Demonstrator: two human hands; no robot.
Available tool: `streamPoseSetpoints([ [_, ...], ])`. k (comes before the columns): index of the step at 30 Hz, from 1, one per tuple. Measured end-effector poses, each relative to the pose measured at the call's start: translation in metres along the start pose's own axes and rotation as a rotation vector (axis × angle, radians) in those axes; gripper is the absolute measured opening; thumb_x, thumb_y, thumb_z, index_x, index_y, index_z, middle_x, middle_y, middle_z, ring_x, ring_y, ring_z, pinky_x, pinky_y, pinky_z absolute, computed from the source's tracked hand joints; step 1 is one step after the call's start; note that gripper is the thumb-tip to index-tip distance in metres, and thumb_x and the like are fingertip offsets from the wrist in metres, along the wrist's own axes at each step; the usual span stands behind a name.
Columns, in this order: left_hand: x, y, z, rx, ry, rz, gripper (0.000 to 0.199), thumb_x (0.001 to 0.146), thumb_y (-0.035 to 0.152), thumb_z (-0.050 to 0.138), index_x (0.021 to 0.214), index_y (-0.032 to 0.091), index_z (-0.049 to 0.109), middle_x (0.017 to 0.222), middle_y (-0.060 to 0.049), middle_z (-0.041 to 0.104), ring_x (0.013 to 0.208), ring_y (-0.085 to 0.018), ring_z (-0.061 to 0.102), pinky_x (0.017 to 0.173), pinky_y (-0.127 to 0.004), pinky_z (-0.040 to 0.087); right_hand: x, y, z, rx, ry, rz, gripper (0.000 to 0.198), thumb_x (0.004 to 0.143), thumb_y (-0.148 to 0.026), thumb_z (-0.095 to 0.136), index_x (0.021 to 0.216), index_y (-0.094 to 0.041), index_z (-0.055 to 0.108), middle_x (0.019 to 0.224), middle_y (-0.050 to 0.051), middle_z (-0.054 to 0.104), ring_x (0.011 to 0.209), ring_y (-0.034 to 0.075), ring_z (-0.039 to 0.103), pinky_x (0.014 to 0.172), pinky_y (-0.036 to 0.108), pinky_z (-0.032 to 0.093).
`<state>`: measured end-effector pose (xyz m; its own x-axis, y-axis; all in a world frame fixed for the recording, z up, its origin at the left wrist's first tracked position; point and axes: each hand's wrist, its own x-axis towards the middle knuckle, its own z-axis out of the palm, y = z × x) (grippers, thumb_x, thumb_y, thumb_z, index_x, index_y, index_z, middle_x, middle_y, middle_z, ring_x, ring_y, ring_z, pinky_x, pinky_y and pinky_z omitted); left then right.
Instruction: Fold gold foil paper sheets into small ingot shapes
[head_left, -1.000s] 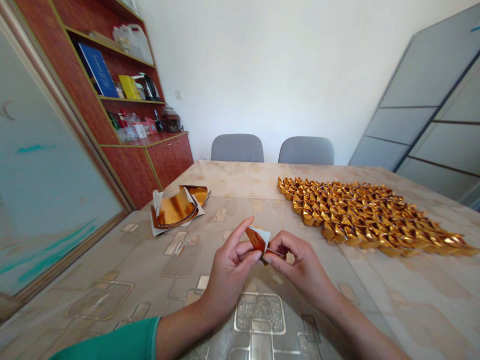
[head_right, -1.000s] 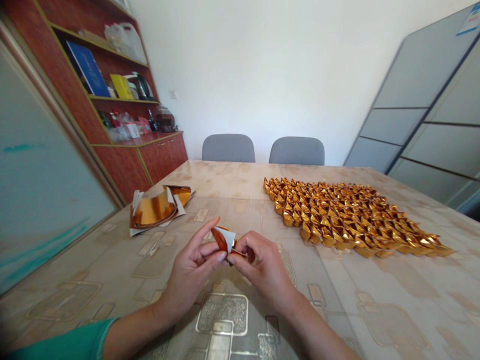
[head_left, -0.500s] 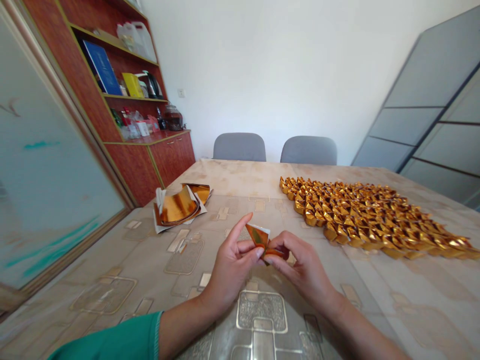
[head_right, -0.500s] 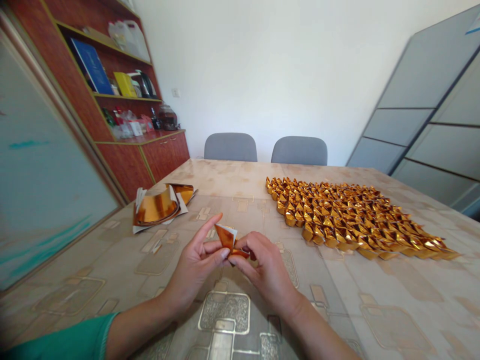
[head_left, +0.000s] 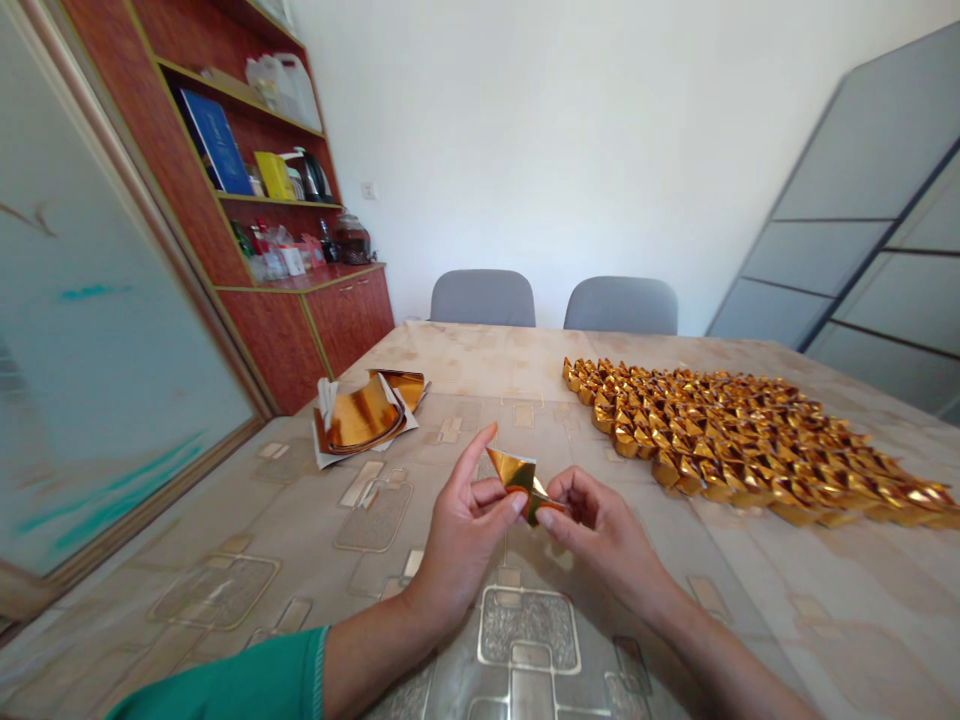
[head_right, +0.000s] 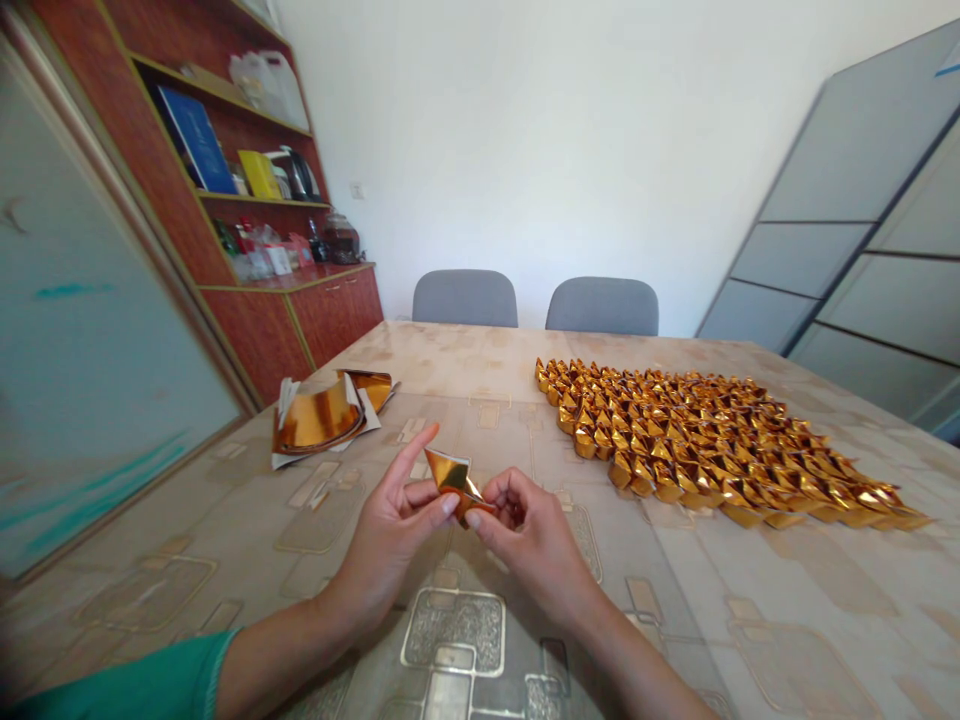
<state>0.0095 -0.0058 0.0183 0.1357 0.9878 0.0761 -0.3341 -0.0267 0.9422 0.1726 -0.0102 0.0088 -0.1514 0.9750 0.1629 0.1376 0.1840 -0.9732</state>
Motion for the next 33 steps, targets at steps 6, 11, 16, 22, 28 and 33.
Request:
streamPoseSetpoints([
  [6,-0.0012,-0.002,0.0023,-0.031,-0.045,-0.011,0.088,0.079,0.024,0.073,0.153,0.02,0.025,0.082,-0.004,0.075,0.074,-0.016,0.067,0.073,-0.026,0.048,0.0013,0.0026,0.0074,0.071,0.002,0.009,0.033,0.078,-0.047,0.069,0.069,-0.02,0.052,0.063,-0.004,0.045,0.057,0.012,0.038,0.053,0.025,0.03],
  [11,-0.0001,-0.0068,0.0016,-0.045,-0.032,-0.026,0.09,0.078,0.025,0.076,0.153,0.021,0.026,0.083,-0.005,0.075,0.073,-0.016,0.067,0.073,-0.026,0.048,0.0016,0.0059,0.0104,0.043,0.032,-0.009,0.037,0.079,-0.044,0.067,0.061,-0.021,0.045,0.057,-0.006,0.038,0.054,0.011,0.031,0.05,0.025,0.024],
  [16,0.0024,-0.0058,-0.0001,-0.063,0.024,-0.046,0.09,0.074,0.023,0.079,0.15,0.021,0.032,0.081,-0.003,0.074,0.069,-0.013,0.065,0.069,-0.023,0.047,0.0009,0.0028,0.0086,0.076,-0.011,0.025,0.034,0.076,-0.047,0.07,0.065,-0.02,0.051,0.059,-0.005,0.042,0.054,0.01,0.034,0.051,0.024,0.027],
  [22,0.0039,-0.0033,0.0003,-0.071,0.07,-0.05,0.087,0.072,0.021,0.08,0.148,0.018,0.036,0.077,-0.002,0.073,0.065,-0.012,0.064,0.067,-0.022,0.047,0.0007,-0.0019,0.01,0.044,0.031,0.038,0.033,0.077,-0.048,0.067,0.065,-0.02,0.054,0.058,-0.004,0.045,0.054,0.012,0.035,0.051,0.025,0.028],
  [28,0.0045,-0.0027,0.0002,-0.066,0.087,-0.025,0.086,0.07,0.022,0.081,0.146,0.018,0.039,0.074,-0.001,0.073,0.063,-0.012,0.064,0.063,-0.02,0.046,-0.0001,0.0004,0.01,0.089,0.04,0.026,0.035,0.077,-0.051,0.068,0.066,-0.02,0.056,0.061,-0.003,0.049,0.058,0.013,0.04,0.054,0.026,0.032],
  [33,0.0076,-0.0009,-0.0033,-0.057,0.116,0.008,0.088,0.071,0.022,0.081,0.147,0.018,0.036,0.077,-0.002,0.075,0.065,-0.012,0.066,0.065,-0.02,0.048,0.0009,0.0024,0.0076,0.158,0.004,0.054,0.04,0.074,-0.056,0.072,0.071,-0.019,0.058,0.062,-0.003,0.048,0.056,0.012,0.039,0.052,0.025,0.031],
])
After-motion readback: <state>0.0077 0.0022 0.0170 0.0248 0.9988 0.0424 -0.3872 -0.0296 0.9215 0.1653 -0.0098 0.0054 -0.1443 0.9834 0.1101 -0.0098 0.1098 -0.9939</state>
